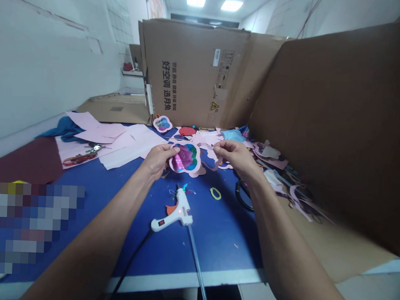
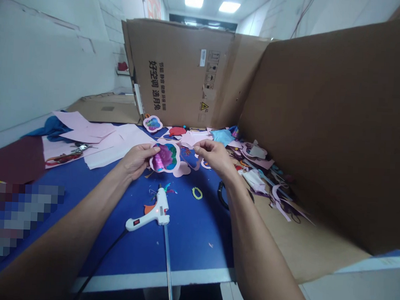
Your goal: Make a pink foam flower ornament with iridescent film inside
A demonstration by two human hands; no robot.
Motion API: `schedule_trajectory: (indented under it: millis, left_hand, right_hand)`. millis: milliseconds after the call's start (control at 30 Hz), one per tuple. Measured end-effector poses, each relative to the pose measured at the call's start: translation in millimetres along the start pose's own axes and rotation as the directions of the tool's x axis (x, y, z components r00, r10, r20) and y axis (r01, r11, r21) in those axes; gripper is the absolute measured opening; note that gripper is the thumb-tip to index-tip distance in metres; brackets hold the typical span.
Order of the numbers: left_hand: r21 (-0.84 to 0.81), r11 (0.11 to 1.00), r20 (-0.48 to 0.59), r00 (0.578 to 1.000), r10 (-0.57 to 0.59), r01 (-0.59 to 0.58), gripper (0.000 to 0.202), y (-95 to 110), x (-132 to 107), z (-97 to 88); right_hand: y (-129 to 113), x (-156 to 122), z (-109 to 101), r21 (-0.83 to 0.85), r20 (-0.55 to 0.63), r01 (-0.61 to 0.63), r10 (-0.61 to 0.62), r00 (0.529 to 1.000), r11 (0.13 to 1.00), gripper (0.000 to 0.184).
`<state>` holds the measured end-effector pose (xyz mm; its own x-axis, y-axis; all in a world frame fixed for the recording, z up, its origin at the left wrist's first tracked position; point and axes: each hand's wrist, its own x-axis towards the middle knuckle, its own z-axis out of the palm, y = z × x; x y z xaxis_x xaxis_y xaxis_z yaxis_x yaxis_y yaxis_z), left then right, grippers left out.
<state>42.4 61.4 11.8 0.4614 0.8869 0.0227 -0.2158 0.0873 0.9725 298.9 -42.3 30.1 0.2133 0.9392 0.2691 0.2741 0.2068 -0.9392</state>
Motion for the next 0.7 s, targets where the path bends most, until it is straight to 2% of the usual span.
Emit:
schedule_trajectory:
  millis: [200,333,433,500,567,700]
  left_hand:
    - [0.062,0.998,0.19,0.982,0.008,-0.02,0.031,6,-9,7.2]
    - [0.144,0.984,0.32,0.946,0.05,-0.101,0.03,8,-16,12.9]
    - [0.259,0.958,0.375,0.927,0.018,-0.123,0.025,7,-19,16.3]
    - [0.291,0.949,0.365,0.931,0.009,-0.123,0.025,6,-19,17.8]
    - [0.256,0.96,0.321,0.947,0.03,-0.118,0.026,4,-17,18.4]
    - [0.053,0.995,0.174,0.982,0.076,-0.086,0.033,4,-13,15.7]
  right_hand:
    - [-7,-3,2,0.018,0.068,0.015,-0.016,0.998,1.0,0.036]
    - [-9,-5,5,-0.053,0.179,0.027,-0.017,0.984,0.998,0.038]
    - [-10,-6,10,-0.035,0.262,0.011,-0.002,0.965,0.999,0.039]
    - [-9,-6,14,0.011,0.273,-0.006,0.002,0.962,1.0,0.041]
    - [-5,-4,16,0.079,0.24,-0.034,0.014,0.971,0.996,0.043]
    - [7,3,15,0.271,0.106,-0.082,0.055,0.993,0.959,0.048]
